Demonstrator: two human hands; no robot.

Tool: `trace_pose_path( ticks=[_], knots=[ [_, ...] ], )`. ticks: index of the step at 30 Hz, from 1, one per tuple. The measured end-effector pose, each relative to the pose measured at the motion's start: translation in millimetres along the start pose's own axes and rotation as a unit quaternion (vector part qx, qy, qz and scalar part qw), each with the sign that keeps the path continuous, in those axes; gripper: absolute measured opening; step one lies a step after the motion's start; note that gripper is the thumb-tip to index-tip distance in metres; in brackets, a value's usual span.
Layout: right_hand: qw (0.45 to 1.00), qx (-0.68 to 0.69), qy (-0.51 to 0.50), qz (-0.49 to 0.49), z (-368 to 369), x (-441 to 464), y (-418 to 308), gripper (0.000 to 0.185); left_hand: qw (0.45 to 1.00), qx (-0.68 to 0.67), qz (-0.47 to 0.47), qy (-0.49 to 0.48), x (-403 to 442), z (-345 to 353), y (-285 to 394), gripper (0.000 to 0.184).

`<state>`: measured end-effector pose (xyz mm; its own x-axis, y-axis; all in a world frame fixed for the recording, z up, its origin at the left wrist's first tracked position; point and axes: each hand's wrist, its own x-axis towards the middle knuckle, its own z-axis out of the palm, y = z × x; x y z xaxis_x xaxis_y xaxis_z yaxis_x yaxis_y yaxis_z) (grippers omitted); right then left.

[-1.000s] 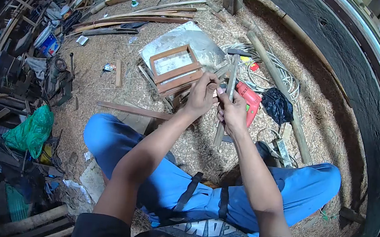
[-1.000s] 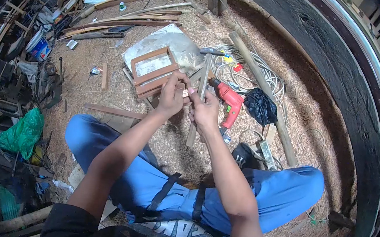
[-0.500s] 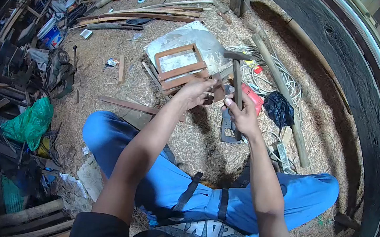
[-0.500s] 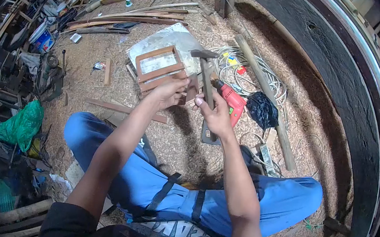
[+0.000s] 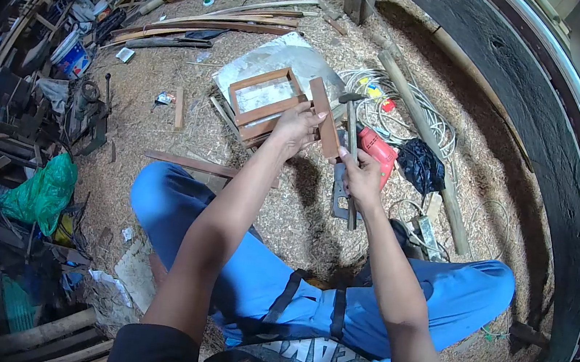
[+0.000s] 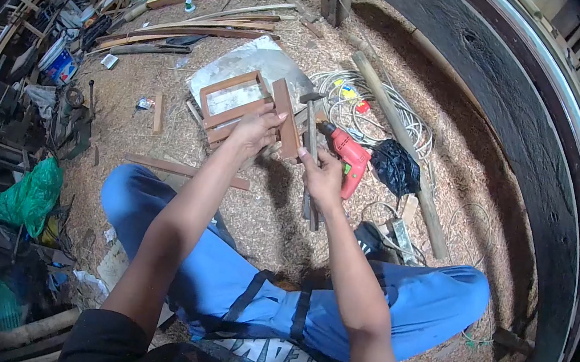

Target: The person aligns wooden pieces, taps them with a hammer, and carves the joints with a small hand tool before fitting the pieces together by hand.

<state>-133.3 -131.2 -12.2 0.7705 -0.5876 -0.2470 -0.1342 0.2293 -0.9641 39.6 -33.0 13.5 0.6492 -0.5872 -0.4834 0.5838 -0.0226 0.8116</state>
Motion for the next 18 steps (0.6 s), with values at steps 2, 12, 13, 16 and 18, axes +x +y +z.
trace_pose_path(
  ticks=[2, 12, 13, 16, 18],
  knots=[
    [0.999, -0.039, 0.02, 0.009, 1.8, 7.4, 8.3, 0.028, 0.999, 0.026, 0.034, 0.028, 7.4, 1.2, -6.4, 0.064],
    [0.983, -0.147, 0.052, -0.095, 9.1, 48.9, 35.5, 0.025, 0.96, 0.263, 0.07, 0.061, 36.6, 0.7, -40.3, 0.053],
    [0.978, -0.172, 0.053, -0.106, 9.3, 53.2, 40.6, 0.025, 0.96, 0.263, 0.067, 0.062, 40.1, -0.4, -40.9, 0.053],
    [0.981, -0.156, 0.063, -0.096, 12.3, 61.2, 52.9, 0.024, 0.932, 0.336, 0.108, 0.087, 45.0, -3.0, -40.4, 0.055],
    [0.986, -0.126, 0.054, -0.099, 14.9, 64.0, 58.4, 0.025, 0.895, 0.419, 0.132, 0.081, 42.5, -3.5, -34.6, 0.056]
  ],
)
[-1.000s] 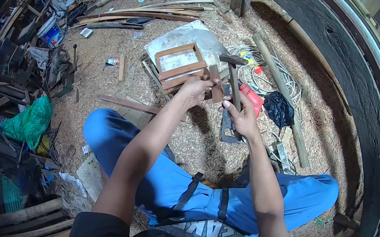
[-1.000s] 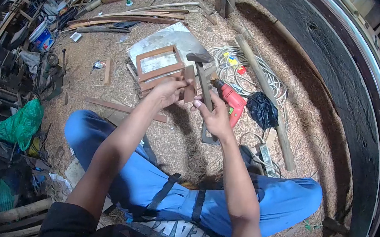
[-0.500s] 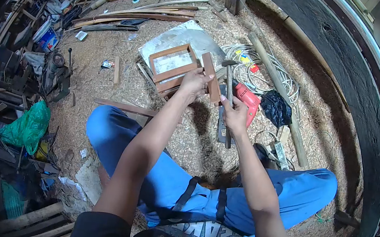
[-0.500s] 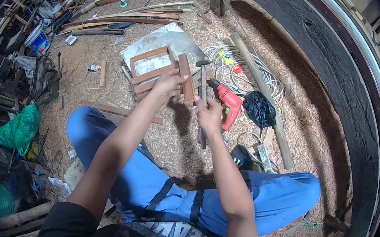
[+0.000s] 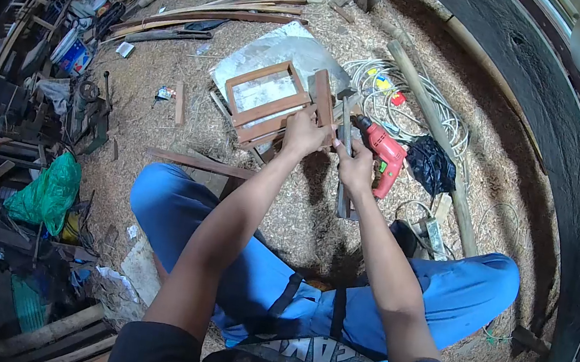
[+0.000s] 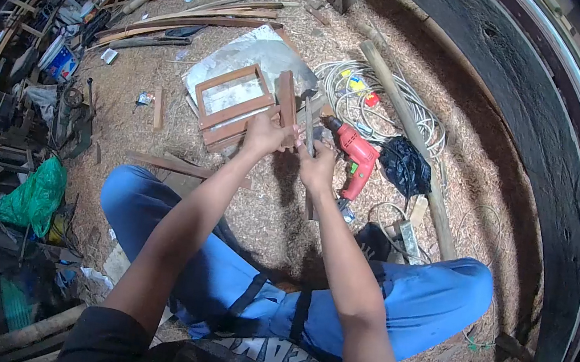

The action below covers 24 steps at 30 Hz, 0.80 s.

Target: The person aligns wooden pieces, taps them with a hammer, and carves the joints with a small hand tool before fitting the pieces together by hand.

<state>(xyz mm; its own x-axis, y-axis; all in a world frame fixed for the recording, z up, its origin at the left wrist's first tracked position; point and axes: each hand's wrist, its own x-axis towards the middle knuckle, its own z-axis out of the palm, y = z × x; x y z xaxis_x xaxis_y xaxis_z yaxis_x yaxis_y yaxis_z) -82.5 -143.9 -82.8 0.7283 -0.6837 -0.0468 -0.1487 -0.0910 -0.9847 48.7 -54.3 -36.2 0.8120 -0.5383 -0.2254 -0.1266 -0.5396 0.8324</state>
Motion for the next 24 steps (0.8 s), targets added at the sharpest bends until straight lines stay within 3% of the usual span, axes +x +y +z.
trace_pose_path(
  ticks=[1, 3, 6, 11, 13, 16, 18, 22, 24],
  knots=[
    [1.0, 0.031, -0.004, -0.005, 1.4, 0.2, 1.8, 0.025, 1.0, 0.001, -0.002, -0.001, -2.6, -2.5, 4.1, 0.056],
    [1.0, 0.012, -0.002, -0.004, 0.4, -0.7, 0.6, 0.027, 0.988, 0.127, 0.075, 0.048, -7.2, -4.5, 7.0, 0.052],
    [1.0, -0.003, -0.006, 0.015, 0.6, 0.3, -6.0, 0.028, 0.993, 0.074, 0.079, 0.055, -0.8, -0.4, 2.5, 0.05],
    [1.0, 0.022, -0.004, 0.018, 9.6, 0.2, -8.4, 0.029, 0.991, 0.114, 0.048, 0.042, 0.7, 0.3, 7.8, 0.045],
    [0.989, 0.088, 0.004, 0.117, 11.5, -0.5, -16.2, 0.03, 0.992, 0.111, 0.04, 0.041, -1.6, -3.8, 16.9, 0.043],
    [0.988, 0.1, 0.023, 0.112, 21.2, 0.0, -15.0, 0.027, 0.985, 0.172, -0.003, 0.022, 0.6, -6.5, 19.1, 0.045],
    [0.992, 0.08, 0.026, 0.097, 25.7, 2.2, -10.0, 0.026, 0.982, 0.161, 0.076, 0.07, 2.3, -5.0, 9.5, 0.052],
    [0.993, 0.056, -0.003, 0.107, 36.5, 7.8, 3.5, 0.022, 0.98, 0.19, 0.037, 0.054, 1.6, -14.6, 9.1, 0.057],
    [0.99, 0.078, -0.004, 0.118, 42.2, 11.6, 7.0, 0.022, 0.973, 0.21, 0.07, 0.064, 1.3, -22.3, 9.6, 0.063]
  ],
)
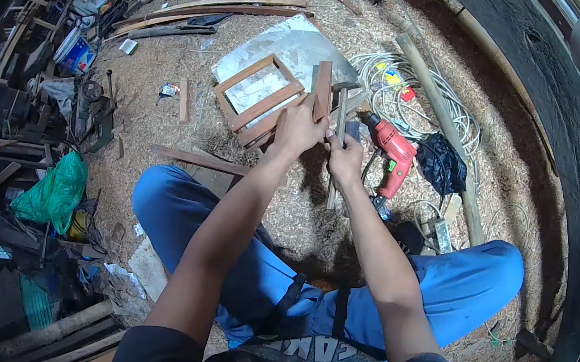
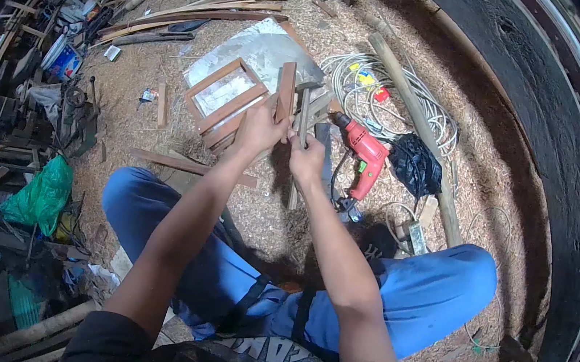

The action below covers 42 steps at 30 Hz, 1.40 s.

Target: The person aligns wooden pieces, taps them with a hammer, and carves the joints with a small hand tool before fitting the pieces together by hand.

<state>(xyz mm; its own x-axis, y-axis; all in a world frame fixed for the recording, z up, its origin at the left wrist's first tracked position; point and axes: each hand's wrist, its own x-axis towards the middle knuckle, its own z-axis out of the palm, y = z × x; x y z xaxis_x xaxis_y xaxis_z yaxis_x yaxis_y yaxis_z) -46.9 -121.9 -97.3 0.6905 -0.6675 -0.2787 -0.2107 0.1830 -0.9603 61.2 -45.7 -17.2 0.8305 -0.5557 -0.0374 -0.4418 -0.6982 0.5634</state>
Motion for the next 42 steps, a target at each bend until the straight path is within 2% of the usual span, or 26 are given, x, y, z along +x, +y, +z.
trace_pose_path(
  ticks=[2, 4, 6, 8, 12, 13, 16, 17, 18, 20, 21, 25, 28, 29, 30, 34, 36, 37, 39, 42],
  knots=[
    [1.0, 0.022, -0.002, 0.011, 3.7, 3.3, 1.0, 0.023, 1.0, 0.011, -0.014, -0.02, 0.3, -5.7, -0.4, 0.067],
    [1.0, 0.0, 0.01, -0.008, 4.3, 7.9, 5.8, 0.023, 0.999, 0.018, 0.031, -0.015, 3.3, -7.1, -3.1, 0.061],
    [0.999, 0.002, 0.019, -0.031, 3.9, 8.7, 6.8, 0.024, 0.999, 0.019, 0.035, -0.023, 5.3, -7.0, -3.6, 0.06],
    [0.997, -0.064, 0.033, -0.03, -3.6, 8.3, 3.2, 0.028, 0.999, 0.017, 0.041, -0.03, 7.3, -4.5, -1.2, 0.06],
    [0.997, -0.072, 0.029, 0.002, -25.1, -19.1, -11.2, 0.034, 0.999, 0.016, 0.03, -0.004, 13.2, 7.7, -1.5, 0.057],
    [0.992, -0.121, 0.037, -0.023, -28.6, -21.0, 1.1, 0.037, 0.999, 0.027, 0.026, 0.001, 15.4, 9.2, 0.0, 0.056],
    [0.993, -0.095, 0.061, -0.029, -39.4, -49.6, 11.8, 0.041, 1.0, 0.019, 0.013, 0.008, 21.2, 11.3, 5.6, 0.058],
    [0.991, -0.105, 0.07, -0.05, -41.3, -53.0, 26.9, 0.042, 0.999, 0.017, 0.018, 0.022, 21.8, 11.8, 8.6, 0.047],
    [0.991, -0.105, 0.073, -0.05, -44.1, -58.0, 30.3, 0.042, 0.999, 0.016, 0.02, 0.02, 23.6, 12.4, 10.9, 0.047],
    [0.989, -0.119, 0.062, -0.055, -49.8, -66.4, 36.9, 0.042, 0.999, 0.043, 0.028, 0.009, 29.5, 13.0, 15.9, 0.034],
    [0.992, -0.116, 0.052, -0.018, -51.9, -75.0, 18.0, 0.043, 0.998, 0.047, 0.038, 0.031, 35.0, 22.7, 8.8, 0.027],
    [0.991, -0.123, 0.047, -0.039, -63.4, -79.3, 9.4, 0.045, 0.997, 0.066, 0.043, -0.002, 38.2, 24.0, 3.6, 0.029],
    [0.99, -0.141, -0.005, -0.004, -68.5, -76.5, 11.9, 0.036, 0.996, 0.087, 0.014, -0.025, 40.5, 16.4, 0.2, 0.032],
    [0.986, -0.157, 0.004, -0.049, -65.9, -74.2, 15.7, 0.032, 0.997, 0.071, 0.028, -0.015, 37.5, 15.5, -0.2, 0.033],
    [0.981, -0.172, 0.014, -0.093, -62.8, -75.3, 12.2, 0.036, 0.997, 0.074, 0.029, -0.016, 37.4, 18.0, -0.7, 0.033],
    [0.977, -0.191, -0.031, -0.085, -63.3, -81.5, 6.8, 0.046, 0.993, 0.104, 0.008, -0.058, 32.9, 13.9, 14.0, 0.035],
    [0.963, -0.189, 0.012, -0.191, -58.7, -79.8, 17.8, 0.044, 0.992, 0.106, -0.002, -0.069, 30.6, 10.0, 18.5, 0.035],
    [0.963, -0.189, 0.012, -0.191, -59.2, -80.7, 19.4, 0.044, 0.99, 0.114, 0.024, -0.081, 32.8, 11.2, 16.1, 0.035],
    [0.981, -0.167, -0.013, -0.103, -59.8, -82.4, 21.9, 0.043, 0.987, 0.124, 0.052, -0.091, 39.0, 12.9, 13.1, 0.035],
    [0.977, -0.16, 0.003, -0.143, -56.8, -80.8, 26.5, 0.043, 0.98, 0.132, 0.038, -0.144, 44.8, 22.4, -2.9, 0.033]
  ],
)
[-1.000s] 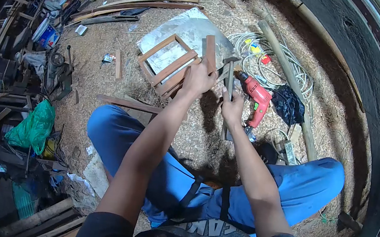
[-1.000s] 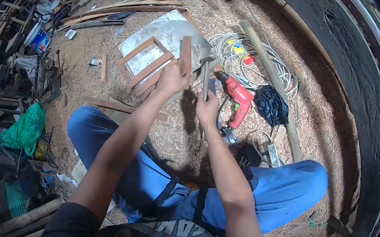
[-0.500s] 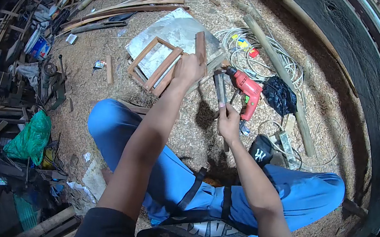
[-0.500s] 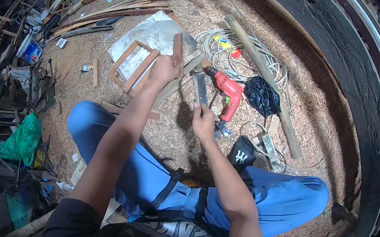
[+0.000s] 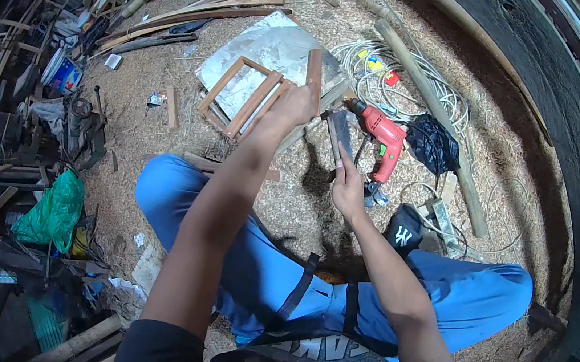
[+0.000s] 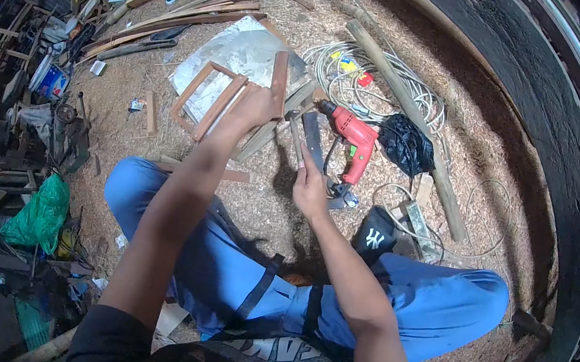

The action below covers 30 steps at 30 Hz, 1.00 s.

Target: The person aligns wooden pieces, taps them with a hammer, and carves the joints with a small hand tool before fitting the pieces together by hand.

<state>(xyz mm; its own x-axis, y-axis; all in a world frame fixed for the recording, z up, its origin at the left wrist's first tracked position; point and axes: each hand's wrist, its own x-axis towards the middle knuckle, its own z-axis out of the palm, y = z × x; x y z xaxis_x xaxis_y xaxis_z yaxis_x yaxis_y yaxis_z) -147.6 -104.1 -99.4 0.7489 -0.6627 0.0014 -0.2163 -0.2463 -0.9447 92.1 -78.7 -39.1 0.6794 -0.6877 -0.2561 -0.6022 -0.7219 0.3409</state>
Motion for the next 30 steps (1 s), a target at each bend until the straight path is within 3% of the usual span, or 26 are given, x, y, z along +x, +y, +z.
trace_pose_path(
  ticks=[2, 4, 6, 7, 9, 11, 14, 16, 18, 20, 22, 30],
  knots=[
    [1.0, -0.011, 0.01, -0.005, 1.7, -0.6, -0.8, 0.043, 0.974, 0.082, 0.153, 0.146, 4.3, 21.3, -28.2, 0.037],
    [0.999, -0.021, 0.023, -0.014, -0.9, 6.9, -5.9, 0.043, 0.978, 0.069, 0.138, 0.139, -11.6, -5.7, -19.9, 0.041],
    [0.995, 0.01, -0.031, 0.1, -7.4, 7.4, -14.5, 0.044, 0.983, 0.058, 0.125, 0.123, -24.8, -32.7, -10.7, 0.046],
    [0.997, 0.027, -0.01, 0.066, -6.8, 9.6, -13.8, 0.044, 0.98, 0.067, 0.152, 0.114, -28.1, -40.9, -8.6, 0.045],
    [0.995, 0.055, 0.002, 0.085, -4.8, 11.9, -14.5, 0.044, 0.975, 0.076, 0.179, 0.103, -32.6, -44.1, -14.9, 0.044],
    [0.99, 0.088, 0.021, 0.106, -0.6, 11.8, -5.7, 0.045, 0.913, 0.169, 0.316, 0.197, -30.8, -37.2, -35.8, 0.042],
    [0.989, 0.107, 0.032, 0.101, -0.6, -2.0, -14.3, 0.046, 0.908, 0.176, 0.356, 0.131, -27.7, -38.6, -54.6, 0.043],
    [0.989, 0.118, 0.02, 0.09, -5.5, -5.2, -16.7, 0.048, 0.905, 0.176, 0.361, 0.139, -27.8, -37.0, -56.1, 0.044],
    [0.997, 0.044, 0.02, 0.053, -5.2, -6.4, -20.4, 0.048, 0.903, 0.173, 0.366, 0.146, -27.6, -32.5, -57.0, 0.044],
    [0.994, 0.033, -0.016, 0.101, -4.6, -3.2, -27.9, 0.048, 0.901, 0.195, 0.356, 0.153, -26.4, -30.1, -57.7, 0.044],
    [0.999, -0.026, -0.024, 0.036, 1.1, -0.2, -25.6, 0.048, 0.902, 0.194, 0.354, 0.154, -26.9, -28.7, -57.4, 0.045],
    [0.997, 0.017, -0.009, 0.075, -2.3, -1.8, -45.7, 0.053, 0.908, 0.205, 0.331, 0.153, -28.2, -28.0, -53.4, 0.047]
  ],
)
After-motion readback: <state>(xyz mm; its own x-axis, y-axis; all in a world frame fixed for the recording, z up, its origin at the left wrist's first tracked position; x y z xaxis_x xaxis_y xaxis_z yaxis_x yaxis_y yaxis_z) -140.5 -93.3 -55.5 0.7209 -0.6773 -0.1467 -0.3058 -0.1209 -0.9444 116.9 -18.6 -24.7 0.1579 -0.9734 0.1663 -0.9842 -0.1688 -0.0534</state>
